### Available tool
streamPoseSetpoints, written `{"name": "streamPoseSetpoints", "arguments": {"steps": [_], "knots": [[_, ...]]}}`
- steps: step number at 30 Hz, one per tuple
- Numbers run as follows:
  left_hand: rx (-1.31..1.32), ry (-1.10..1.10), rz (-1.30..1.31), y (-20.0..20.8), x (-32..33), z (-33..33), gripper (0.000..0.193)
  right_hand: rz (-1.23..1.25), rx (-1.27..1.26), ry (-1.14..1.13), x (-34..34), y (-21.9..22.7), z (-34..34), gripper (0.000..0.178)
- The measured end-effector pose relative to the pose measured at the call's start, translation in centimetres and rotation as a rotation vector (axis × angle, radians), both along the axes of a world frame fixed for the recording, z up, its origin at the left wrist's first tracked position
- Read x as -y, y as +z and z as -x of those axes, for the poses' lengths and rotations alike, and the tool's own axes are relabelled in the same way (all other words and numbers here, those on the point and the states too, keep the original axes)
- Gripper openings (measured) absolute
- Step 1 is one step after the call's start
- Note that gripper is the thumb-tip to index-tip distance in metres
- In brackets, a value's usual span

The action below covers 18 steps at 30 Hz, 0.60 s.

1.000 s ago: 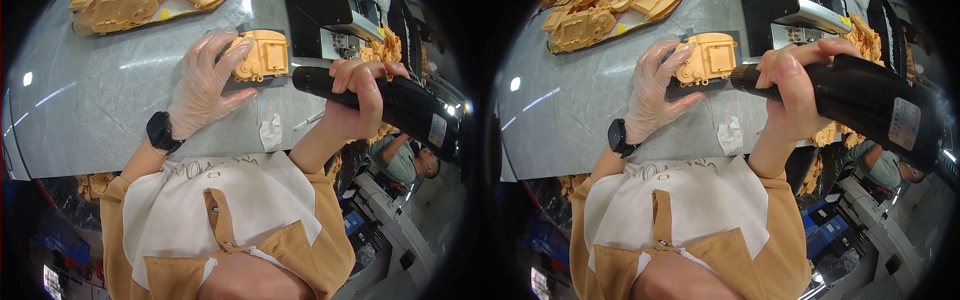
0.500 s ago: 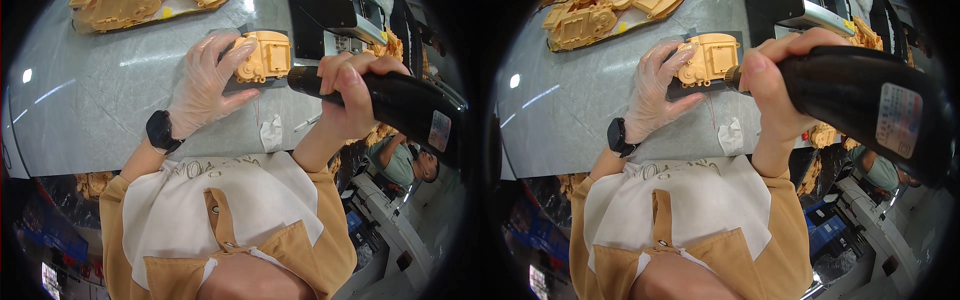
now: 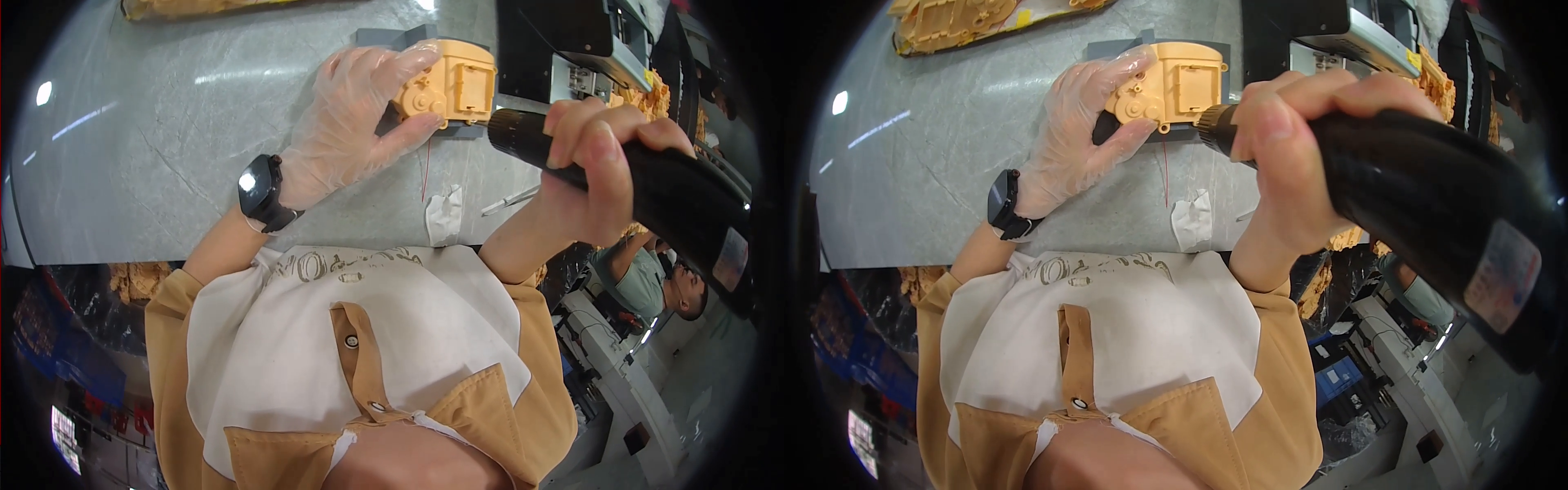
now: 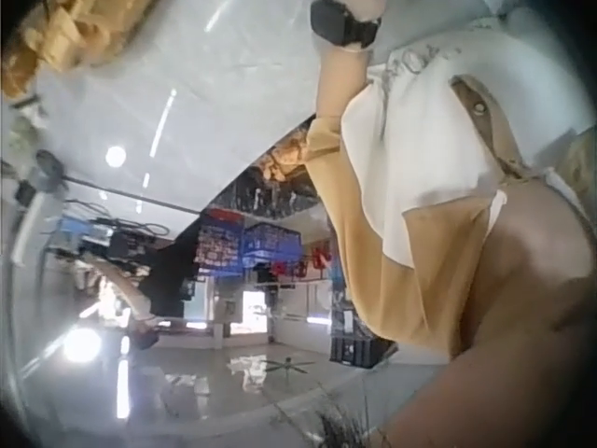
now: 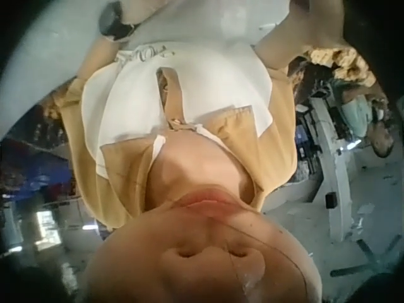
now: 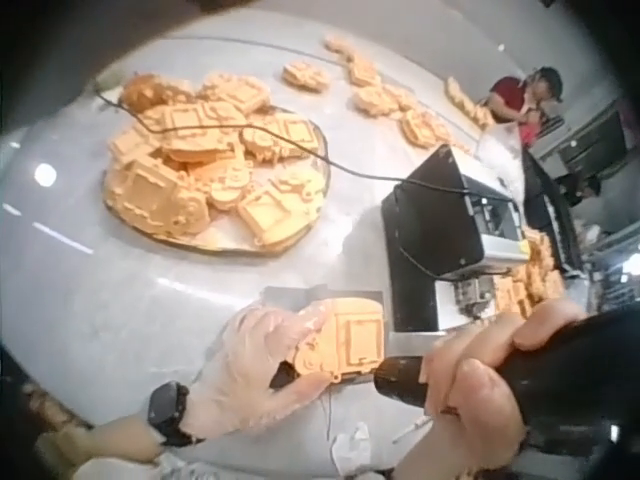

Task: The person positions plastic components on a fixture, fastens them by driving screws with an electric screwdriver, and adjusts a screw feeder using tweezers before placing the completed parts on a tray.

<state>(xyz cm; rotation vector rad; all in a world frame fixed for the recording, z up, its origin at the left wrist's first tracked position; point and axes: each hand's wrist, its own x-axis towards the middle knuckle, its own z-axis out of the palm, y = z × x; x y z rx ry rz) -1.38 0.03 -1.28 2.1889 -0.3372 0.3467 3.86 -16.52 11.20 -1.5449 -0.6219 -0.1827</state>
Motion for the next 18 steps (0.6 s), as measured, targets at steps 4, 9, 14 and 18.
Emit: {"name": "streamPoseSetpoints", "arguments": {"steps": [4, 9, 14, 18], "knots": [[-0.007, -0.011, -0.015, 0.6, -0.1, 0.1, 0.054, 0.254, 0.163, 0.266, 2.6, 0.0, -1.3, 0.045], [-0.004, -0.004, -0.009, 0.4, 0.0, 0.2, 0.053, 0.094, 0.004, 0.261, 1.6, -0.1, -0.7, 0.044], [-0.031, -0.008, 0.015, 0.2, 0.0, 0.3, 0.057, 0.092, -0.074, 0.3, 1.7, 0.6, -0.5, 0.041], [-0.048, 0.006, 0.015, 0.4, 0.0, 0.4, 0.058, 0.163, -0.072, 0.351, 1.4, 0.8, -0.8, 0.038]]}}
